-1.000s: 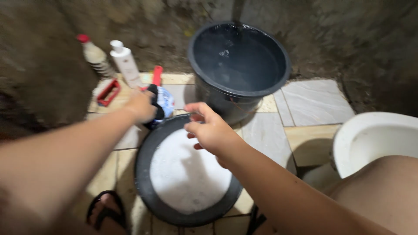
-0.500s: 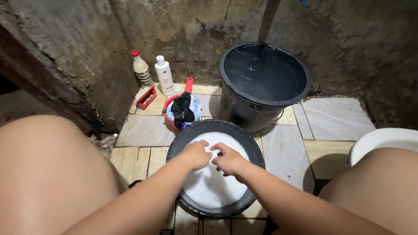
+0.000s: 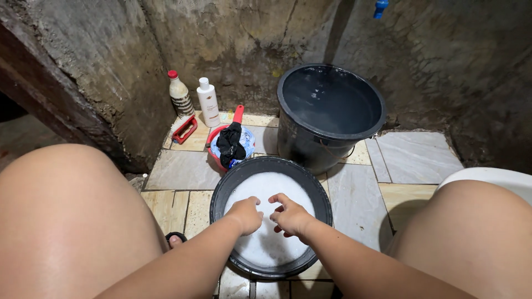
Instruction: The person washes clothes by hand in a soapy basin, rinses them in a second bucket, and uses a red scoop to pour water over the items. The person scrubs and wrings the garments, then transfers them between basins and adds fresh water from a wall tap.
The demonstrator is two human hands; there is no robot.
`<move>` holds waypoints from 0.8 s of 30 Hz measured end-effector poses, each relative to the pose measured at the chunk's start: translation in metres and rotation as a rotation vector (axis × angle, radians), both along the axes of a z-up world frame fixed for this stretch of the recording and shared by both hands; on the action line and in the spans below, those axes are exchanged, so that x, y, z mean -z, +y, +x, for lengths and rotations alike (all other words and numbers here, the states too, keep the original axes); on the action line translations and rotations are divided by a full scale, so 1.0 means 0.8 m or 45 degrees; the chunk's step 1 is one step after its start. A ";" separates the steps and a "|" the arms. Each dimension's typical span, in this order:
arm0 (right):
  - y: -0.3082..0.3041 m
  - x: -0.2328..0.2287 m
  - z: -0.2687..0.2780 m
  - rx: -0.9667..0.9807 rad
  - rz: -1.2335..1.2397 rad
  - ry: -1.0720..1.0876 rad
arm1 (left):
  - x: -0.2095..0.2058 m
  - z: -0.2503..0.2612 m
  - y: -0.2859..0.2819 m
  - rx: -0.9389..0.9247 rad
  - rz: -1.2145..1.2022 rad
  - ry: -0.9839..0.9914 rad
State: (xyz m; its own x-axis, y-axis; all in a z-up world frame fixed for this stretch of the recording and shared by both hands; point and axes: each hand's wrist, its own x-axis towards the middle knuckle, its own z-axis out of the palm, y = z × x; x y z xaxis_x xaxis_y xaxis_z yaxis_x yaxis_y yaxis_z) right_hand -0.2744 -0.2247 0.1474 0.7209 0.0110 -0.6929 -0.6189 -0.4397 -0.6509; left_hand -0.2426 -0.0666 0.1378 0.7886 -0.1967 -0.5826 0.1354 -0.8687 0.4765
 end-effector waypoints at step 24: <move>0.012 0.049 0.001 -0.205 -0.020 0.107 | 0.080 0.004 0.020 0.076 0.306 0.145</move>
State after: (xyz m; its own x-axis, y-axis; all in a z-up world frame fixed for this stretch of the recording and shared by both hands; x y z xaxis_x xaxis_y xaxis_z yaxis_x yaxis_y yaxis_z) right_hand -0.2737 -0.2151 0.1084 0.6502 0.1107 -0.7517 -0.5915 -0.5473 -0.5922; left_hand -0.2395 -0.0508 0.0738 0.7062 -0.0864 -0.7027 0.1214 -0.9630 0.2404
